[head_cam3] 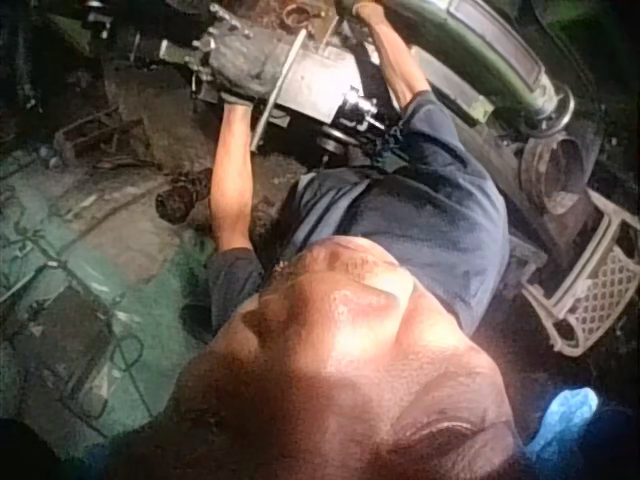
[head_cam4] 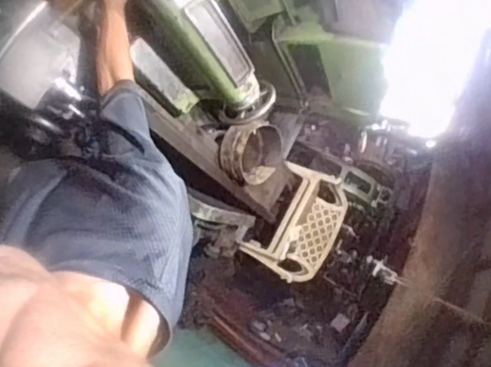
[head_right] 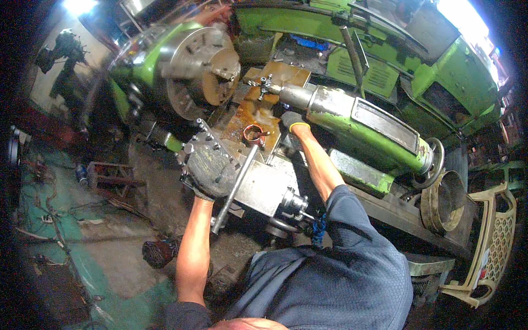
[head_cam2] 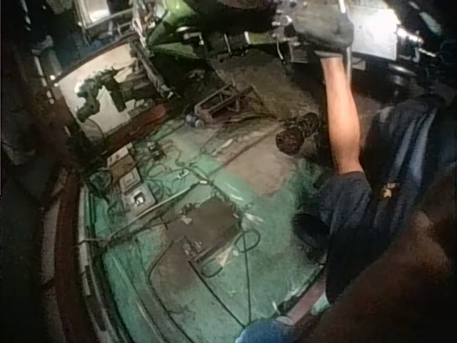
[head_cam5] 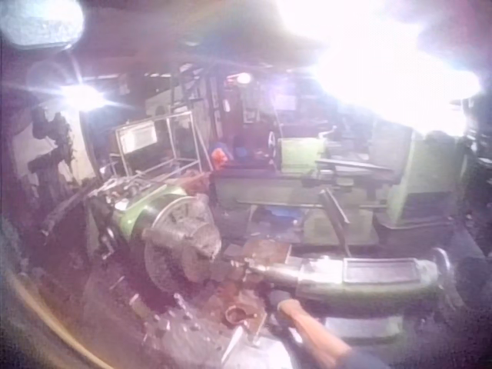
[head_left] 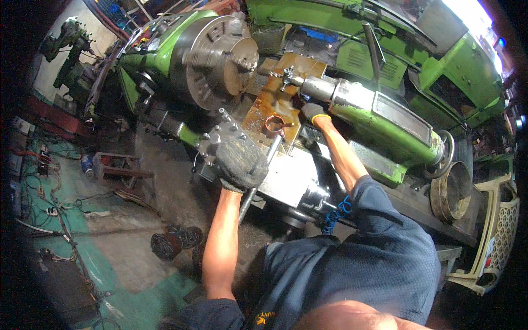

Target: The person operates a green industrial lathe, using gloved hands to manipulate the control levers and knobs. They adjust the tool post and engage the cutting tool against a rotating metal workpiece, generating metal shavings. The person also uses a blue air hose to blow away debris from the machine bed and work area.

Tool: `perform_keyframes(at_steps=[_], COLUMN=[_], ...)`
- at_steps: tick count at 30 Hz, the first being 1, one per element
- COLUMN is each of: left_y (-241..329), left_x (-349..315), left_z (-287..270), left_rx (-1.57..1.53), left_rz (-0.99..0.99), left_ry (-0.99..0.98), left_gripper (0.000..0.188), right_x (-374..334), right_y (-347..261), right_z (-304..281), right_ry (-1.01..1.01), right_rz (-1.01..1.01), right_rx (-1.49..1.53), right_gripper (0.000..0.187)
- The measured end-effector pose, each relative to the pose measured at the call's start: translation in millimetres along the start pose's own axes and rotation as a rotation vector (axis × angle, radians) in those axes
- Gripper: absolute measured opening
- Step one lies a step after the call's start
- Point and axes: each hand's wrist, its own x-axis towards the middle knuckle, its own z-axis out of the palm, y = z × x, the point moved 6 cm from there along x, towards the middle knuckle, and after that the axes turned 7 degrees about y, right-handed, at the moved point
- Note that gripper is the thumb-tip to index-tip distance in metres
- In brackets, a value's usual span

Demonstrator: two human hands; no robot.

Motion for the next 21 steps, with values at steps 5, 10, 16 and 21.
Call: perform_keyframes(at_steps=[5,10,16,21], left_y=[-15.4,-35.5,-5.3,-7.1], left_x=[-24.2,-67.4,-2.2,-5.7], left_z=[-2.6,27.2,-8.4,-17.8], left_rx=[0.048,-0.249,-0.056,0.020], left_rz=[-0.140,-0.314,-0.057,-0.043], left_ry=[-0.155,-0.146,0.009,-0.106], left_gripper=[0.020,0.018,0.022,0.023], right_x=[-39.6,-35.6,-2.1,6.0], right_y=[-112.7,-134.4,-87.5,-86.2], right_z=[-64.3,-92.7,-34.3,5.0], right_ry=[-0.085,-0.141,-0.444,-0.290], right_rz=[0.003,-0.071,-0.174,-0.196], right_rx=[0.121,0.230,0.263,0.107], right_gripper=[0.040,0.033,0.029,0.030])
